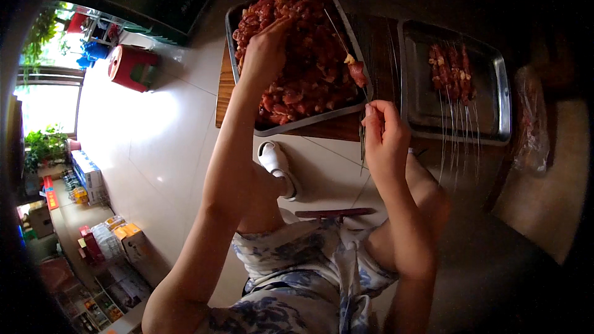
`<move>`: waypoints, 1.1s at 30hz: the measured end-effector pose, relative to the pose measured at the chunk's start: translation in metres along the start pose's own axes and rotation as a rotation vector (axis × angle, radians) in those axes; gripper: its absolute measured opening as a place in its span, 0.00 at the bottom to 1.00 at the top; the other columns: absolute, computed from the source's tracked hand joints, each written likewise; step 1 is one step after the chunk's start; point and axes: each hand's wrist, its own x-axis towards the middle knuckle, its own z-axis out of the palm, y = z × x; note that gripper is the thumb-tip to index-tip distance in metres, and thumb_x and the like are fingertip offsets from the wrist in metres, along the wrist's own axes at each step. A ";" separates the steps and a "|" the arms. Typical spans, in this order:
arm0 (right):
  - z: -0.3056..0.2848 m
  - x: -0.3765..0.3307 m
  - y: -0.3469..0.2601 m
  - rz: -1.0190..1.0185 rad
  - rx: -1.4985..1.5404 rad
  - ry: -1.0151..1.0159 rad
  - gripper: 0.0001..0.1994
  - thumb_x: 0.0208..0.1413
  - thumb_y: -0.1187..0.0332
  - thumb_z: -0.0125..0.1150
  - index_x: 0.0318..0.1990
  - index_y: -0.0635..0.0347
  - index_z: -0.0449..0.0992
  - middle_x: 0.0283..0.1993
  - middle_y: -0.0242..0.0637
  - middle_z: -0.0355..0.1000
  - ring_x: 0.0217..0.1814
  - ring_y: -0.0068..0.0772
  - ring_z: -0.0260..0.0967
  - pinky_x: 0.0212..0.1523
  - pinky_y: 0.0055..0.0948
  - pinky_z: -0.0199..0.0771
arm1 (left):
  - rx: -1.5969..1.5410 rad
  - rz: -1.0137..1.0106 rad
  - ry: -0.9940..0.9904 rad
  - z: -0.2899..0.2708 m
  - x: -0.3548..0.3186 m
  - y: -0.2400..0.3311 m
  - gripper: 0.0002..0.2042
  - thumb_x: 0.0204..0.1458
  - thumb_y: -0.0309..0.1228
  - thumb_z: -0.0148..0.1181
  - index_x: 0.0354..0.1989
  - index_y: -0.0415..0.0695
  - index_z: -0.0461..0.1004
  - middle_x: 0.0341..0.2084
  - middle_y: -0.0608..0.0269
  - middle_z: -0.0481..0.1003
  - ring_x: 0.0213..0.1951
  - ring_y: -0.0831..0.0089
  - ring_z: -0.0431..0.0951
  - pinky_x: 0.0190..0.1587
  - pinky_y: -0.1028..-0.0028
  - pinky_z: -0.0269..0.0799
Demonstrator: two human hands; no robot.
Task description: The person sits on the floor and threads pieces of marinated meat from a metal tray onto thin metal skewers. They hold the skewer in one hand and use the other to pick up and push the meat onto the skewer, then place the finished skewer into a second tray.
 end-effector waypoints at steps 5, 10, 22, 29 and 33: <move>0.000 0.001 -0.006 0.021 0.043 -0.038 0.06 0.61 0.70 0.53 0.36 0.64 0.72 0.24 0.34 0.71 0.24 0.21 0.68 0.26 0.21 0.67 | 0.201 0.044 -0.106 0.009 -0.004 0.007 0.15 0.44 0.21 0.51 0.41 0.46 0.77 0.36 0.57 0.78 0.45 0.59 0.75 0.49 0.66 0.69; 0.002 -0.001 -0.003 -0.002 0.057 -0.032 0.06 0.60 0.71 0.53 0.37 0.64 0.72 0.25 0.34 0.71 0.25 0.21 0.68 0.27 0.21 0.67 | 0.159 -0.052 -0.276 -0.016 -0.009 0.020 0.11 0.46 0.23 0.55 0.38 0.44 0.78 0.35 0.55 0.78 0.39 0.57 0.78 0.41 0.64 0.73; 0.004 -0.006 -0.002 0.009 0.122 -0.074 0.05 0.60 0.71 0.53 0.37 0.65 0.72 0.27 0.33 0.71 0.26 0.20 0.69 0.27 0.20 0.67 | -0.014 -0.406 -0.328 -0.067 -0.030 0.006 0.10 0.47 0.25 0.63 0.39 0.43 0.74 0.30 0.56 0.79 0.34 0.64 0.80 0.36 0.67 0.74; 0.009 -0.006 -0.005 0.018 0.146 -0.078 0.05 0.60 0.71 0.54 0.38 0.65 0.72 0.27 0.32 0.71 0.27 0.19 0.69 0.28 0.19 0.67 | 0.117 -0.195 -0.076 -0.048 -0.025 0.005 0.11 0.46 0.28 0.63 0.39 0.47 0.78 0.27 0.55 0.78 0.32 0.58 0.79 0.35 0.65 0.74; 0.011 -0.008 -0.004 0.047 0.178 -0.087 0.05 0.60 0.72 0.54 0.37 0.65 0.73 0.26 0.32 0.71 0.26 0.19 0.69 0.27 0.19 0.67 | 0.298 -0.279 -0.262 -0.030 -0.018 0.012 0.10 0.43 0.33 0.60 0.36 0.48 0.78 0.24 0.52 0.77 0.30 0.51 0.77 0.32 0.59 0.73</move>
